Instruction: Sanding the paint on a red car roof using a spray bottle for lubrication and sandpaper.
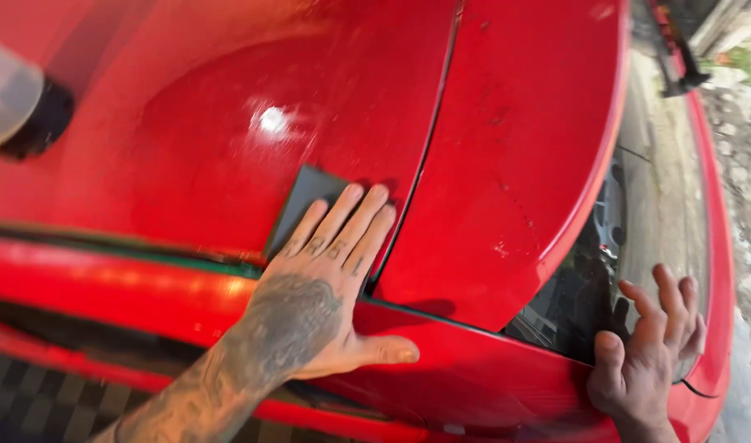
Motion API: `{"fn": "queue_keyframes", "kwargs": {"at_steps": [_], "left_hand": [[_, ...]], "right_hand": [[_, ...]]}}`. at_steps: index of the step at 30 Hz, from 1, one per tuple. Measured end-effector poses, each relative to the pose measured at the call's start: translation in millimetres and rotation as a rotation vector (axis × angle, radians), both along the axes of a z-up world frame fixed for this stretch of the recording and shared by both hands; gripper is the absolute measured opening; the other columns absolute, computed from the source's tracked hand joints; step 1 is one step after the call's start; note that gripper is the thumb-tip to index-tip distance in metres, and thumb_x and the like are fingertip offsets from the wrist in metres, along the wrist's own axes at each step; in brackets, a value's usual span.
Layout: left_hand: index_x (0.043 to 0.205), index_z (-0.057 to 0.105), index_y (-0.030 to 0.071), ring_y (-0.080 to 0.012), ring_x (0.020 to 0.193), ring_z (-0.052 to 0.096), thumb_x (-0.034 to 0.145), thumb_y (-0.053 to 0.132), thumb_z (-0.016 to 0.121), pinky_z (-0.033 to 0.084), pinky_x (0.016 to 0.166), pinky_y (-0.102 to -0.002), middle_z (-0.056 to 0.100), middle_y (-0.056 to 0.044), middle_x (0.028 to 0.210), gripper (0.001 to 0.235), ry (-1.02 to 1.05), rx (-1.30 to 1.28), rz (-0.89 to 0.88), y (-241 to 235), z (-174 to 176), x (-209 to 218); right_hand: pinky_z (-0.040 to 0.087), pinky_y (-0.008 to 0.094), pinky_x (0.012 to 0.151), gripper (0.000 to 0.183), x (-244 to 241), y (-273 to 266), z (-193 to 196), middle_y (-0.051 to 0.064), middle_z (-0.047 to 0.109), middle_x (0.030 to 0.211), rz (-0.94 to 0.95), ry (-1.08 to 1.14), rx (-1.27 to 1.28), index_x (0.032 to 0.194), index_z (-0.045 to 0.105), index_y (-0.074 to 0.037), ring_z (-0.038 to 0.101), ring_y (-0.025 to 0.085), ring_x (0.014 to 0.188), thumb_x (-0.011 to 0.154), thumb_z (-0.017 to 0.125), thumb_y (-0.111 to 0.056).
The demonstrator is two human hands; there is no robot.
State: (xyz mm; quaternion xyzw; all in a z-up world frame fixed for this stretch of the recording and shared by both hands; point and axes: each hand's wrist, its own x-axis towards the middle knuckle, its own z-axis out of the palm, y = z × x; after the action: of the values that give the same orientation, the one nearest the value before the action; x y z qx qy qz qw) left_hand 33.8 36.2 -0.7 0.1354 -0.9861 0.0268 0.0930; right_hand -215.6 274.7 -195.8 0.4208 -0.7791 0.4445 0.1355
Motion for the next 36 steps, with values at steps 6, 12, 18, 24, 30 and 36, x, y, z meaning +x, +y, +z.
{"fn": "queue_keyframes", "kwargs": {"at_steps": [6,12,18,24,30,36], "left_hand": [[0.156,0.028,-0.007,-0.0396,0.156,0.02,0.079,0.098,0.04,0.017,0.125,-0.054,0.022,-0.025,0.168,0.131,-0.061,0.007,0.053,-60.8,-2.9,-66.2],[0.157,0.028,-0.006,-0.0381,0.157,0.02,0.077,0.1,0.036,0.017,0.127,-0.053,0.023,-0.023,0.168,0.133,-0.029,0.008,0.118,-18.5,-2.2,-20.1],[0.155,0.037,-0.008,-0.0395,0.153,0.026,0.075,0.1,0.036,0.021,0.122,-0.055,0.03,-0.026,0.165,0.134,0.017,-0.041,0.059,-28.3,-12.4,-22.1],[0.151,0.03,-0.012,-0.0474,0.153,0.018,0.078,0.099,0.035,0.014,0.116,-0.058,0.022,-0.03,0.16,0.134,0.087,0.085,0.095,-73.1,-15.6,-85.4],[0.155,0.029,-0.004,-0.0365,0.157,0.018,0.071,0.101,0.039,0.015,0.127,-0.052,0.022,-0.021,0.167,0.135,0.003,0.001,0.097,-1.2,-2.9,15.8],[0.157,0.028,-0.01,-0.0408,0.153,0.02,0.081,0.094,0.04,0.017,0.12,-0.054,0.025,-0.027,0.166,0.129,0.056,0.054,0.31,-40.1,9.6,19.0]], "right_hand": [[0.01,0.056,0.128,0.074,1.9,-0.9,-0.3,0.022,0.038,0.165,0.035,-0.001,0.022,0.143,0.054,-0.004,0.023,0.043,0.162,0.111,0.029,-0.065],[0.01,0.056,0.129,0.073,2.6,-2.6,3.1,0.021,0.037,0.168,0.081,0.018,-0.003,0.144,0.052,-0.003,0.022,0.046,0.162,0.113,0.03,-0.064],[0.01,0.057,0.128,0.072,3.1,0.6,3.2,0.02,0.037,0.167,0.047,0.018,0.019,0.141,0.054,-0.002,0.024,0.044,0.161,0.111,0.031,-0.063],[0.01,0.058,0.128,0.071,2.9,2.9,0.7,0.02,0.037,0.167,0.033,0.054,0.012,0.142,0.054,-0.002,0.023,0.045,0.161,0.112,0.03,-0.061],[0.007,0.056,0.129,0.066,1.3,2.0,-3.6,0.019,0.037,0.168,0.045,0.009,-0.018,0.141,0.055,-0.003,0.021,0.043,0.162,0.11,0.034,-0.056],[0.006,0.056,0.129,0.063,4.6,1.0,-0.5,0.02,0.038,0.167,0.08,-0.001,-0.003,0.139,0.057,-0.002,0.021,0.044,0.162,0.107,0.038,-0.052]]}}
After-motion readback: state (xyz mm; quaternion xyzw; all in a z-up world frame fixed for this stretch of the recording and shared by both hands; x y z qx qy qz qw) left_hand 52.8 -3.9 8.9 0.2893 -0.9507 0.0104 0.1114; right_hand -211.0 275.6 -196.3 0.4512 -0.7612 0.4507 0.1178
